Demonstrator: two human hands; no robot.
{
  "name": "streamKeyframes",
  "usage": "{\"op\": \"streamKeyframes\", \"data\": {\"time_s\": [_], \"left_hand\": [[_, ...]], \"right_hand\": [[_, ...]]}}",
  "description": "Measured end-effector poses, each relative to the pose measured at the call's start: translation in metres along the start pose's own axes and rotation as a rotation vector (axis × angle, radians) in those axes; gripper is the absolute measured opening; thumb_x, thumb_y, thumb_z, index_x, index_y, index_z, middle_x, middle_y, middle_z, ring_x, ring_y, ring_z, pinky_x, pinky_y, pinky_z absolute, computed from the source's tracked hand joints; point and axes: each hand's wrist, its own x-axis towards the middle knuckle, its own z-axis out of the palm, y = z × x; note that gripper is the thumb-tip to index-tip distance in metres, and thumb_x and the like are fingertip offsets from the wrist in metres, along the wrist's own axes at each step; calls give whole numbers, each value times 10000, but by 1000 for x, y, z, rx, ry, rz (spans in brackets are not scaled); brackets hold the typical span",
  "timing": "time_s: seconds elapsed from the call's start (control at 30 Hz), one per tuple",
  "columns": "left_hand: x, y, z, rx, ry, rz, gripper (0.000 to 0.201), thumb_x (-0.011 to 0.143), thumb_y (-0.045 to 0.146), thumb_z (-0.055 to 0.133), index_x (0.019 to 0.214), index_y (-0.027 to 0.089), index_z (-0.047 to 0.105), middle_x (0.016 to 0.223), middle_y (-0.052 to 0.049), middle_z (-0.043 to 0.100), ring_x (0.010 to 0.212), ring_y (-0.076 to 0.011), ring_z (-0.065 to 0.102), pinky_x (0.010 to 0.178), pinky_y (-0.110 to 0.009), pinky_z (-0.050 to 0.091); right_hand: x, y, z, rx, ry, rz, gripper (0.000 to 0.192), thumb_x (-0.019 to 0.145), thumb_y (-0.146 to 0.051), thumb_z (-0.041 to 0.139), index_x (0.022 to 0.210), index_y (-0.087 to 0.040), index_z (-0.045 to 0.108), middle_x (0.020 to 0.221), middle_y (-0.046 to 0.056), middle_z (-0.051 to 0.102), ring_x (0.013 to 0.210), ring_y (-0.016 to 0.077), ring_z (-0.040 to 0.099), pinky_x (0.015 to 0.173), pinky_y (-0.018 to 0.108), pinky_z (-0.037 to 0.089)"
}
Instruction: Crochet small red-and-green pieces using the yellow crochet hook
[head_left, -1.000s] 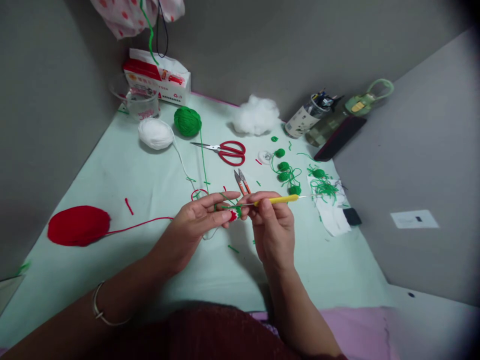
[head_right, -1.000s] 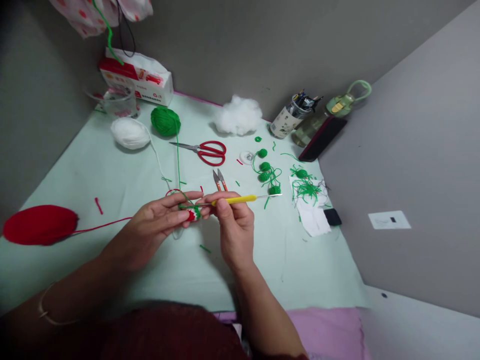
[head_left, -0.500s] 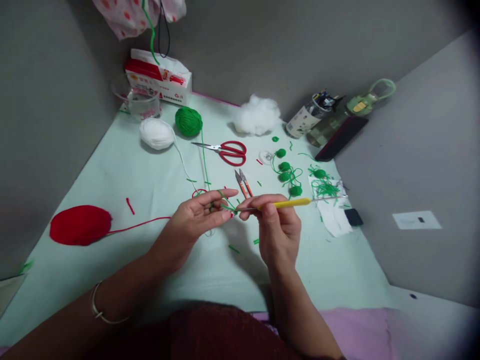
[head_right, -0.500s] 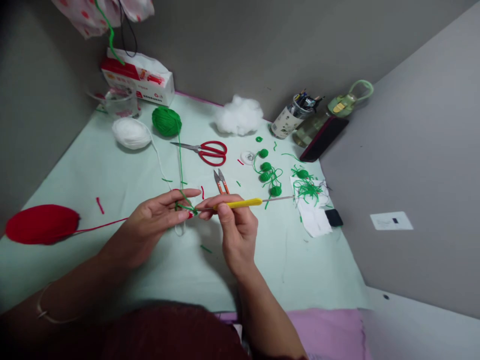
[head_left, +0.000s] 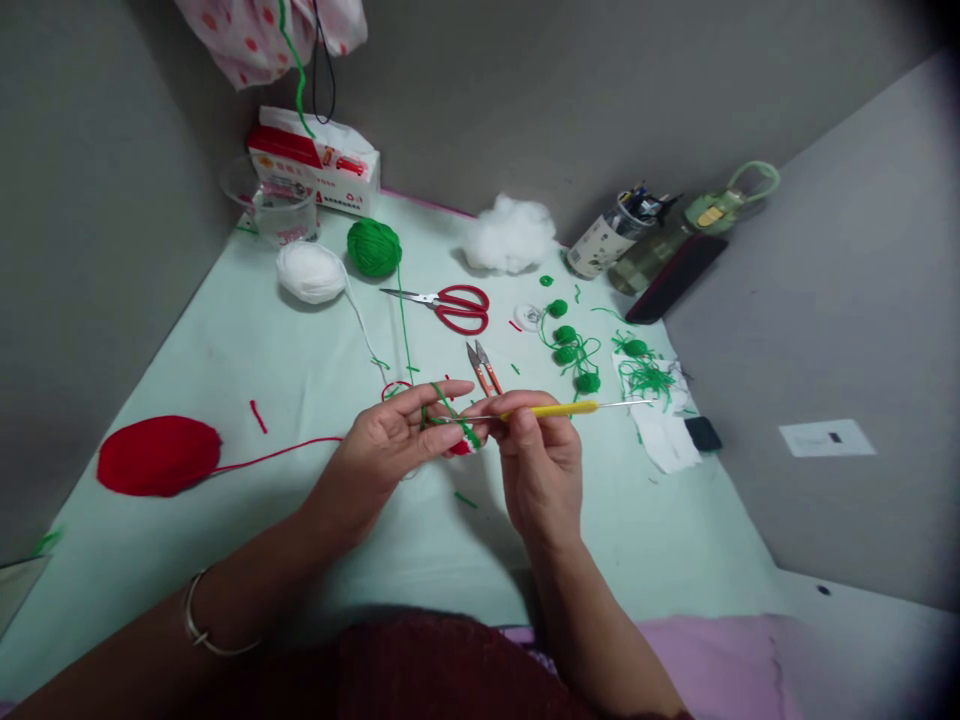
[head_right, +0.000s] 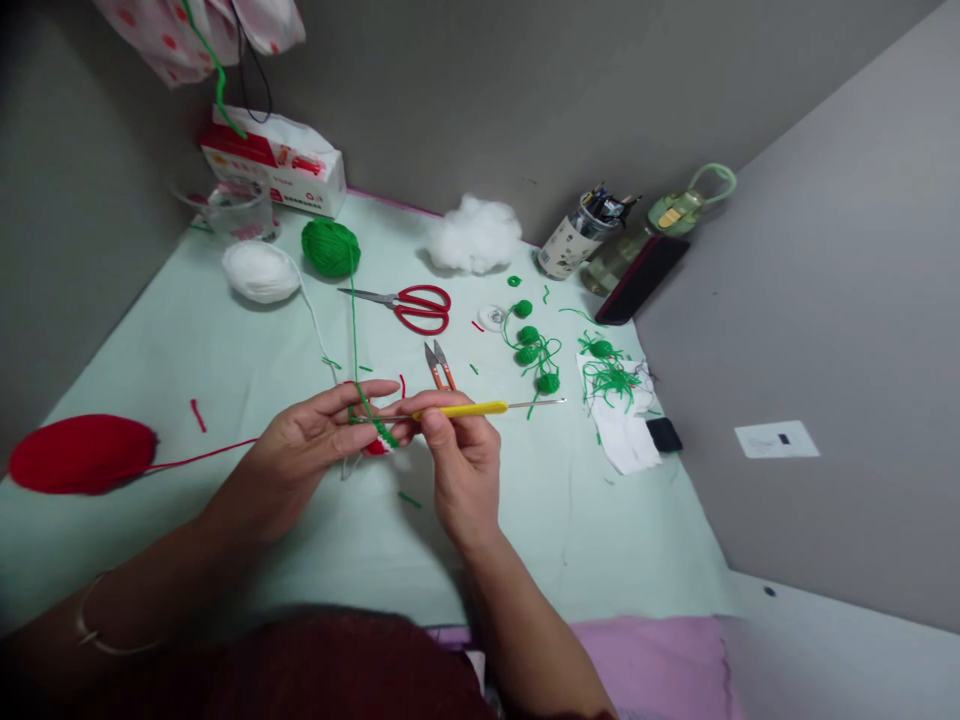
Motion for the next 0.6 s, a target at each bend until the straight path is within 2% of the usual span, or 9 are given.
{"op": "streamKeyframes", "data": {"time_s": [0.17, 0.27, 0.5, 0.6], "left_hand": [[0, -2, 0, 20, 29, 49, 347, 835, 293, 841, 1175, 245, 794, 885, -21, 765, 800, -157, 685, 831, -293, 516], [0, -5, -1, 35, 18, 67, 336, 854, 296, 825, 1182, 232, 788, 907, -30, 782, 842, -171, 692, 839, -286, 514], [2, -6, -2, 130, 33, 152, 238, 903, 299, 762, 1125, 226, 805, 817, -6, 738, 787, -145, 667, 813, -270, 511], [3, -7, -5, 222, 74, 167, 253, 884, 284, 773, 1133, 252, 806, 864, -5, 721, 830, -154, 653, 820, -280, 499]], "right_hand": [[0, 2, 3, -57, 0, -3, 133, 951, -369, 703, 968, -264, 783, 959, 36, 758, 914, 180, 709, 800, 325, 595], [1, 1, 5, -109, 2, -45, 48, 887, -284, 782, 928, -280, 806, 915, 19, 735, 893, 171, 689, 779, 314, 594], [1, 3, 4, -39, 50, -10, 86, 838, -231, 830, 895, -293, 818, 875, -5, 749, 827, 137, 685, 734, 266, 576], [0, 3, 5, -61, 39, -58, 112, 856, -202, 809, 912, -298, 813, 852, -10, 747, 824, 141, 681, 724, 272, 578]]}}
